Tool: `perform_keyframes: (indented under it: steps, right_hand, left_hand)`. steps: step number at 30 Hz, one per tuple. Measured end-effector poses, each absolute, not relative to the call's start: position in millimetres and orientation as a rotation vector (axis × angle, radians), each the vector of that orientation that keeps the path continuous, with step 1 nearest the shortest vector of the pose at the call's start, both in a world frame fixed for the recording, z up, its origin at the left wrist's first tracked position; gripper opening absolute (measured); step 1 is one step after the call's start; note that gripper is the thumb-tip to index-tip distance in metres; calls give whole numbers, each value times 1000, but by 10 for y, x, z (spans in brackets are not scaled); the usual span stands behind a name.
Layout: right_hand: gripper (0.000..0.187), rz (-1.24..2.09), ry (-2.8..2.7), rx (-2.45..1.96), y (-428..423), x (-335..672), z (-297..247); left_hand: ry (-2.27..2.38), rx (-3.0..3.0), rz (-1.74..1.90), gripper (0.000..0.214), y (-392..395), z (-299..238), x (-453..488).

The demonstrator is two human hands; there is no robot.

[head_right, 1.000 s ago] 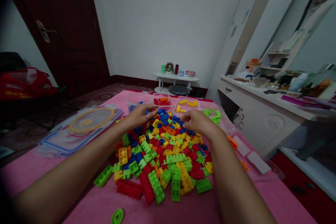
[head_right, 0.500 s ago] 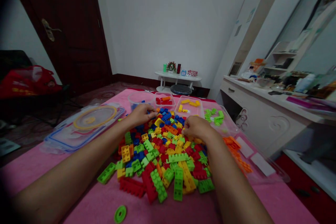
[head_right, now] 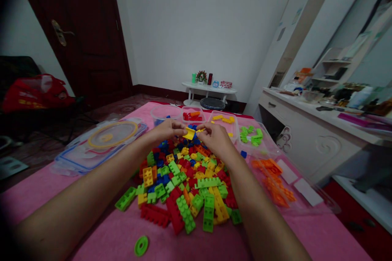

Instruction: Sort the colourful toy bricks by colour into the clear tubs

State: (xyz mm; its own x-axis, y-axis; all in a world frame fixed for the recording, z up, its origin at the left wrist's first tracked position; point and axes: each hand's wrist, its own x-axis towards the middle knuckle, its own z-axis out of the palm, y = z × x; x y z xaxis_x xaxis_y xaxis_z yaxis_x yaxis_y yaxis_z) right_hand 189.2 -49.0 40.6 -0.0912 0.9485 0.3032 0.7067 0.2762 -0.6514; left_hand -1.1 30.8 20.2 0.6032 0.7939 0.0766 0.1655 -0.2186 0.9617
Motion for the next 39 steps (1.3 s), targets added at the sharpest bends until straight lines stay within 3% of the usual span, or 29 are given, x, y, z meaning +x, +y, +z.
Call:
perform_keyframes:
  steps: [7,18,24,27,30,33,36,39]
  right_hand:
    - [32,721,-1781,-1422,-519,1758,367]
    - [28,438,-1763,-1821,-315,2176,402]
    - [52,9,-1617,-2005,-80,2303,575]
    - [47,4,-1804,-1857,-202,1874,531]
    - [31,247,-2221,-1365,-569,1220,396]
    - [39,290,-2516,-990,-988,695,227]
    - [56,247,-2750,-893,-1198,503,88]
    - [40,132,-2761,-1020,-1159,579,43]
  left_hand:
    - [674,1629,622,32,184,197,25]
    - [819,1563,900,25,286,296,-87]
    - [782,1389,1086,17,372,338,-158]
    - [771,1350,1135,15,403,379,-224]
    - [774,1338,1166,19,418,428,-299]
    - [786,1323,1199,19,425,468,-352]
    - [806,1318,1200,17,424,497,-378]
    - [805,1327,1188,18,414,503,-380]
